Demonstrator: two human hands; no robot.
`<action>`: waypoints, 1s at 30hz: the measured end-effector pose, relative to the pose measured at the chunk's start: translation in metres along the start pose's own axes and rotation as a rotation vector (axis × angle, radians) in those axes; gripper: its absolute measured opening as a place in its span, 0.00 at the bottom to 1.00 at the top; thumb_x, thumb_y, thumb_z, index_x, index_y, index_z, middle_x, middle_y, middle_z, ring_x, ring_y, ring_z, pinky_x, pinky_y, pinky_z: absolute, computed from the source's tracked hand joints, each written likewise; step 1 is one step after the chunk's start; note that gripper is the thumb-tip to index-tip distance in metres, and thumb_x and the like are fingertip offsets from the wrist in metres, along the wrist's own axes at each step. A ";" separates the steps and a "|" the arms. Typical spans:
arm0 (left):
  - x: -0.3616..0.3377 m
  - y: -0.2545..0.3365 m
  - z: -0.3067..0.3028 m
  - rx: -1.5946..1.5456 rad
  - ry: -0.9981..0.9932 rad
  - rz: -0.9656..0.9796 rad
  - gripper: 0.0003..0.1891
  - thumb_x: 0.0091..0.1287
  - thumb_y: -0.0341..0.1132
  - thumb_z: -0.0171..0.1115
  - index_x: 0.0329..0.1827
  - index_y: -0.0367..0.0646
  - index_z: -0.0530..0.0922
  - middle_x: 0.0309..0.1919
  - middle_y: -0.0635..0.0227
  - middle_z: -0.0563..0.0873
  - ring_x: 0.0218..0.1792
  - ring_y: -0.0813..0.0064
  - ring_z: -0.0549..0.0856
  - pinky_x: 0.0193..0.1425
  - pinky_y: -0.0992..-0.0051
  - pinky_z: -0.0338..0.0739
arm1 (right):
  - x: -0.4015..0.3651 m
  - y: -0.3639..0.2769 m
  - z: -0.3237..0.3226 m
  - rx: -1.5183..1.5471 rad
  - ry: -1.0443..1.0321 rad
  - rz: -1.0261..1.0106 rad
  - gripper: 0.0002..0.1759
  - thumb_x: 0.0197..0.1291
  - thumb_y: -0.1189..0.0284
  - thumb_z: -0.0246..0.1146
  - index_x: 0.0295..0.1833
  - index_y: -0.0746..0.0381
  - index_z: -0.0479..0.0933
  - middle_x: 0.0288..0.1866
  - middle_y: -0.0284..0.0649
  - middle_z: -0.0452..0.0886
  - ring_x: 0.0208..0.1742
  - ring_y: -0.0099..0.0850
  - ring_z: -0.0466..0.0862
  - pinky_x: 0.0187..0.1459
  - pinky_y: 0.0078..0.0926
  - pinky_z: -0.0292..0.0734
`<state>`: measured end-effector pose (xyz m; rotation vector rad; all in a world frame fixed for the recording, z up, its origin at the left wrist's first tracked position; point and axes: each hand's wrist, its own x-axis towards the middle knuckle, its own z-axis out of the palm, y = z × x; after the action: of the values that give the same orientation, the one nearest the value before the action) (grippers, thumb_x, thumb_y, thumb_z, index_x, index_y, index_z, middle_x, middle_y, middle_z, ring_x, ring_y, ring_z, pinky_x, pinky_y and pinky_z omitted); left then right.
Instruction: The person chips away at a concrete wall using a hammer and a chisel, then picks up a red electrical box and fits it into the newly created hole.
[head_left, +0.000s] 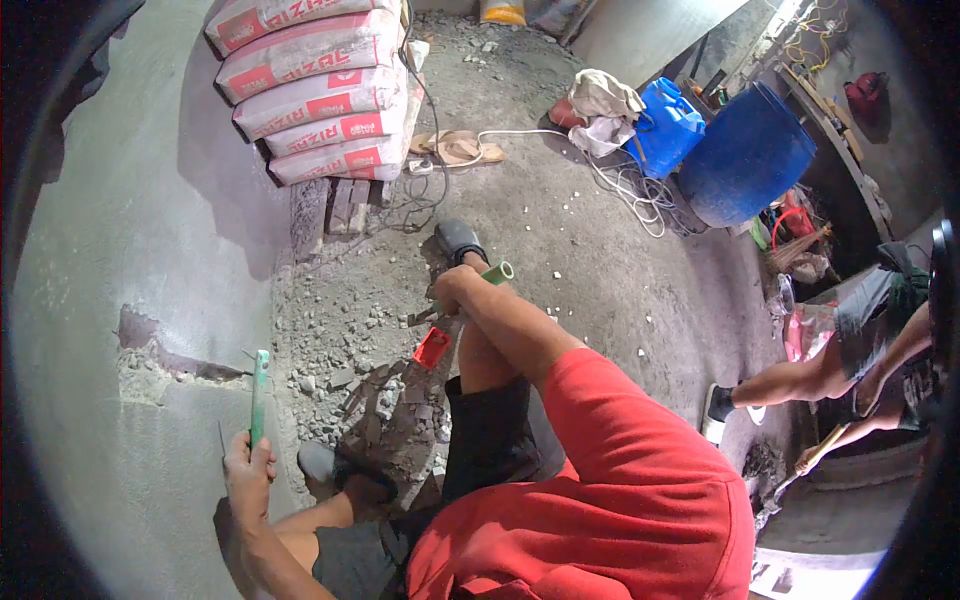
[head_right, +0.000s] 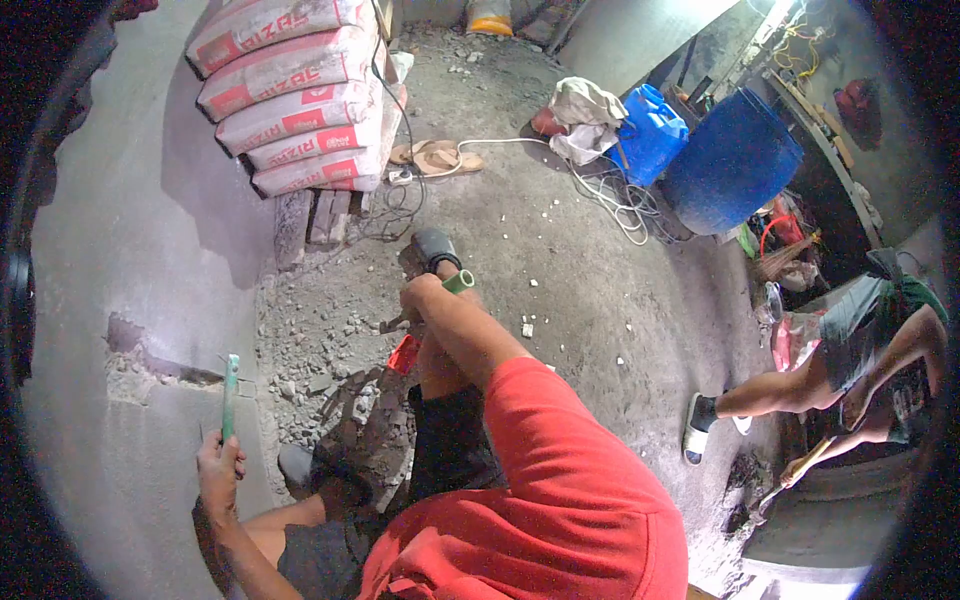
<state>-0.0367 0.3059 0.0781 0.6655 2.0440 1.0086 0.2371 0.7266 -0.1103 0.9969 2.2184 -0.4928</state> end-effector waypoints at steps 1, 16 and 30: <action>0.000 0.000 0.000 0.010 -0.013 -0.007 0.13 0.72 0.36 0.59 0.52 0.36 0.77 0.26 0.73 0.77 0.21 0.87 0.71 0.23 0.82 0.65 | -0.001 0.001 0.000 -0.001 0.001 -0.001 0.11 0.56 0.65 0.64 0.42 0.58 0.79 0.40 0.49 0.81 0.44 0.50 0.80 0.44 0.49 0.74; -0.006 0.000 -0.001 0.241 -0.006 0.032 0.17 0.68 0.40 0.62 0.51 0.35 0.80 0.27 0.64 0.82 0.25 0.73 0.80 0.33 0.71 0.75 | 0.009 0.004 -0.002 -0.032 0.035 0.018 0.11 0.55 0.67 0.64 0.43 0.58 0.80 0.43 0.52 0.82 0.47 0.53 0.82 0.46 0.51 0.76; -0.010 -0.011 -0.010 0.735 -0.034 0.110 0.22 0.66 0.46 0.65 0.56 0.42 0.80 0.43 0.46 0.87 0.47 0.44 0.85 0.53 0.54 0.78 | 0.122 0.065 -0.013 0.202 0.904 0.133 0.16 0.61 0.61 0.57 0.40 0.62 0.82 0.43 0.54 0.84 0.46 0.54 0.83 0.47 0.53 0.77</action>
<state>-0.0401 0.2883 0.0766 1.1612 2.3583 0.2617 0.2207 0.8392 -0.1895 1.7066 2.8753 -0.2141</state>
